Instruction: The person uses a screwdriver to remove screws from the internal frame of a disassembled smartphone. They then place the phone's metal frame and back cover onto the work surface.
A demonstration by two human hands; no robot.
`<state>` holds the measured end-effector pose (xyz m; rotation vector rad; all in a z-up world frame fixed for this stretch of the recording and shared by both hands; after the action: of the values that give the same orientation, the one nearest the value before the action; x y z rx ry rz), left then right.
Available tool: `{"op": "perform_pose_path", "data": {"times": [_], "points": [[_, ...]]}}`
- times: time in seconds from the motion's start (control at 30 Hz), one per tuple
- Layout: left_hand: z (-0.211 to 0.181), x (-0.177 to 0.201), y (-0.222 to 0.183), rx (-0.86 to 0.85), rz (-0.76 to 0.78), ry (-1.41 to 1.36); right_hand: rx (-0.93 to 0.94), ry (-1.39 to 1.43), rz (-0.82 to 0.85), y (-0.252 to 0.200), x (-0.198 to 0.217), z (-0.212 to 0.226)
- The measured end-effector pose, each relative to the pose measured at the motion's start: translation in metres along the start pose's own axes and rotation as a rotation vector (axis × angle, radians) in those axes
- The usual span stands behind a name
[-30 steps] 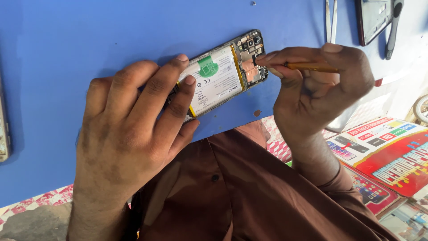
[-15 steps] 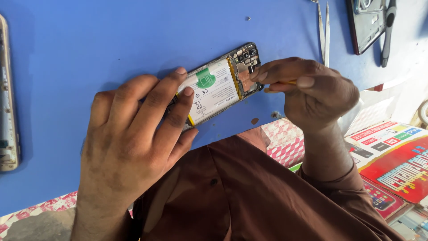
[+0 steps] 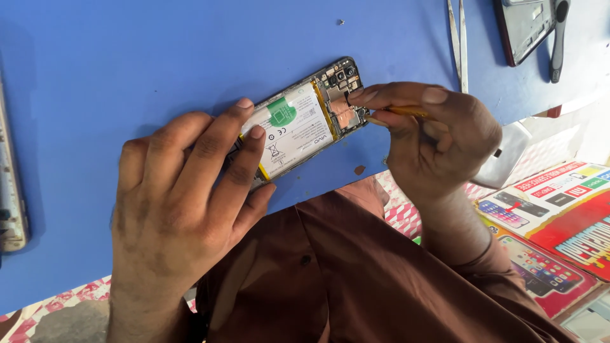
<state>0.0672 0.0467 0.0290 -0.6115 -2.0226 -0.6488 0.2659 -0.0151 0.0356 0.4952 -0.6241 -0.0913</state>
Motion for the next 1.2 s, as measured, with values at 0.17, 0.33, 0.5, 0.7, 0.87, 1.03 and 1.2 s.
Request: {"op": "perform_pose_path", "data": {"times": [0.17, 0.33, 0.5, 0.7, 0.87, 1.03, 1.2], "points": [[0.001, -0.001, -0.003, -0.022, -0.012, -0.011, 0.197, 0.095, 0.25, 0.018, 0.004, -0.006], [0.001, -0.001, -0.004, -0.013, -0.009, -0.014, 0.218, 0.119, 0.213, 0.022, 0.008, -0.015], [0.002, -0.002, -0.003, -0.012, 0.008, -0.012, 0.117, 0.01, 0.108, 0.011, 0.007, -0.013], [-0.001, -0.002, -0.002, -0.022, -0.006, 0.013, -0.039, -0.008, -0.027, -0.01, 0.007, -0.01], [-0.003, -0.001, -0.001, -0.024, -0.012, 0.012, 0.101, -0.073, -0.052, -0.013, 0.01, -0.008], [-0.002, 0.0, 0.0, -0.009, 0.005, -0.038, -0.092, 0.066, -0.56, -0.047, 0.071, -0.023], [-0.003, -0.004, 0.004, 0.041, 0.064, -0.093, -0.265, 0.236, -0.756, -0.08, 0.09, -0.055]]}}
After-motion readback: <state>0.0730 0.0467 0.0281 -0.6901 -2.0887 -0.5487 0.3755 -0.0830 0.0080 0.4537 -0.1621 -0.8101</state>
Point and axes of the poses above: each hand's wrist, its own y-axis towards the middle knuckle, its own x-axis out of the back of the hand, z = x × y, the point moved 8 cm from there along y, towards the middle knuckle, and after that the axes turned 10 degrees about x, right-handed, at the moved point
